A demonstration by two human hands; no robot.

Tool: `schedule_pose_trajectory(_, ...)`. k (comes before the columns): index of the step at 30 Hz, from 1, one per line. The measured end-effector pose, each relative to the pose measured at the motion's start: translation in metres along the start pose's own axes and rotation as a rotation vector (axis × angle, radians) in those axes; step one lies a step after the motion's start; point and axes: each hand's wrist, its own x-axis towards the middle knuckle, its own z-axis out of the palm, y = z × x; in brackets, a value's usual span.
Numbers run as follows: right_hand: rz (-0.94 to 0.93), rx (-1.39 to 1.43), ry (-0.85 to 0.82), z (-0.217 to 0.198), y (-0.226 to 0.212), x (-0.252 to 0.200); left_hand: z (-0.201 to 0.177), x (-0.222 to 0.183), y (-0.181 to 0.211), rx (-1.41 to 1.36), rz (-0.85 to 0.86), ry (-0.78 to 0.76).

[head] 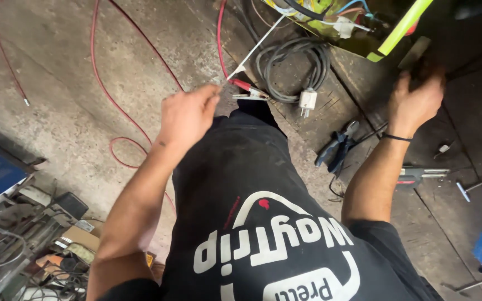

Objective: Repairing the internal wiring of an electronic device using pliers and a heat gun

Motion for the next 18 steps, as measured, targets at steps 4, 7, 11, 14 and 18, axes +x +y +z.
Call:
schedule_pose_trajectory(4, -0.031, 0.021, 0.048, -0.04, -0.053, -0.008, -0.008, 0.029, -0.018, -0.27, -0.12, -0.119)
schedule_pose_trajectory(7, -0.159, 0.235, 0.166, -0.073, -0.099, -0.023, 0.003, 0.045, -0.031, -0.35, -0.183, -0.31)
schedule_pose_trajectory(11, -0.006, 0.311, 0.177, -0.09, -0.128, -0.069, 0.02, 0.055, -0.066, -0.597, 0.018, -0.422)
schedule_pose_trajectory(14, 0.106, 0.303, 0.185, -0.094, -0.161, -0.119, 0.035, 0.067, -0.091, -0.845, 0.057, -0.622)
schedule_pose_trajectory(18, 0.344, 0.251, 0.227, -0.079, -0.226, -0.202, 0.026, 0.095, -0.11, -0.917, 0.278, -0.865)
